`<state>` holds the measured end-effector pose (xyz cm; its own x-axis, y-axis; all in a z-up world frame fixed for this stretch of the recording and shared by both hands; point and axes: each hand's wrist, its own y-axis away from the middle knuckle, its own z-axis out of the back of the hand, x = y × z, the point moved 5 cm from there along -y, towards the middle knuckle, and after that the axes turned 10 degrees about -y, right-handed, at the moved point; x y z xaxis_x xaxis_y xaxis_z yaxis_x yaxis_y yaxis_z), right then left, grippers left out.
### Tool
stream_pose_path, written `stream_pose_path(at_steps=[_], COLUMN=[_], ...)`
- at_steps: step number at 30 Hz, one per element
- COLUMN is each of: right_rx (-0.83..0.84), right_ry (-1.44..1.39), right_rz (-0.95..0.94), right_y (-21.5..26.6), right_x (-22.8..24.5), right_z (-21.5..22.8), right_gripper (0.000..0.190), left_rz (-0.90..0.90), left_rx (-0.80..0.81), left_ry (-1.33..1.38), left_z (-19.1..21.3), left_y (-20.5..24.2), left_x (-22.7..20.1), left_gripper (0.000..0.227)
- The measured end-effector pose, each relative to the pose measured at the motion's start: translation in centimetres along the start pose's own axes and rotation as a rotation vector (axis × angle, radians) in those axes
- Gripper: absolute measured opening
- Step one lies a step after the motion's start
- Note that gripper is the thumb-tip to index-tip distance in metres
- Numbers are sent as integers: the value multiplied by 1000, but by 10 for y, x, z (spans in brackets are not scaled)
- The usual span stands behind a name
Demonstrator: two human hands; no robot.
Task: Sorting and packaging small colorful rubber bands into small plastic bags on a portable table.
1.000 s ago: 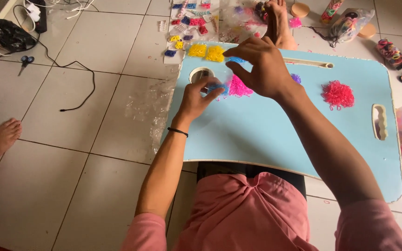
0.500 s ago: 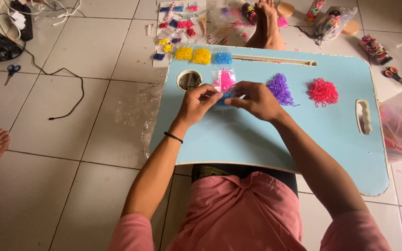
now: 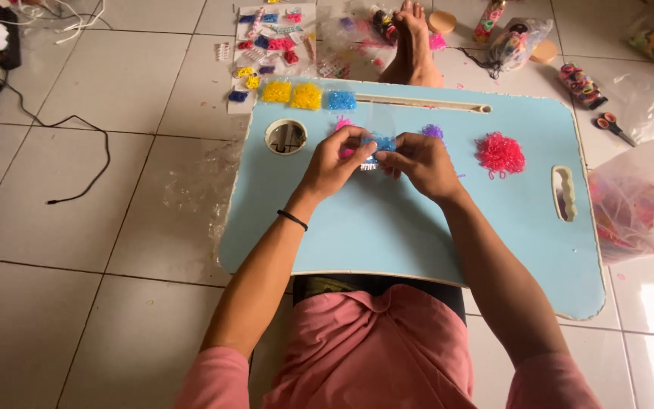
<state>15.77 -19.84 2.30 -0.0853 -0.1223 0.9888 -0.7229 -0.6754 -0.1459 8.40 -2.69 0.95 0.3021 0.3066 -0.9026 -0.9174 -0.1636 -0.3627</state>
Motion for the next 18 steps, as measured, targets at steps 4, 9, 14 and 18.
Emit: stream_pose_path(at_steps=[4,9,14,18], right_rx=[-3,11,52,21], right_ry=[27,-75,-82,-99], right_rz=[14,71,89,123], right_y=[1,-1,-1,-4], right_x=[1,-1,2,-6], right_z=[3,4,0,7], right_gripper=[19,16,20,17], left_rz=[-7,-150,-219,-329], left_rx=[48,40,-7,-11], left_ry=[-55,-72,-43,-108], left_z=[3,5,5,6], left_y=[2,3,2,3], left_x=[9,-1,-3,-20], left_gripper=[19,15,11,13])
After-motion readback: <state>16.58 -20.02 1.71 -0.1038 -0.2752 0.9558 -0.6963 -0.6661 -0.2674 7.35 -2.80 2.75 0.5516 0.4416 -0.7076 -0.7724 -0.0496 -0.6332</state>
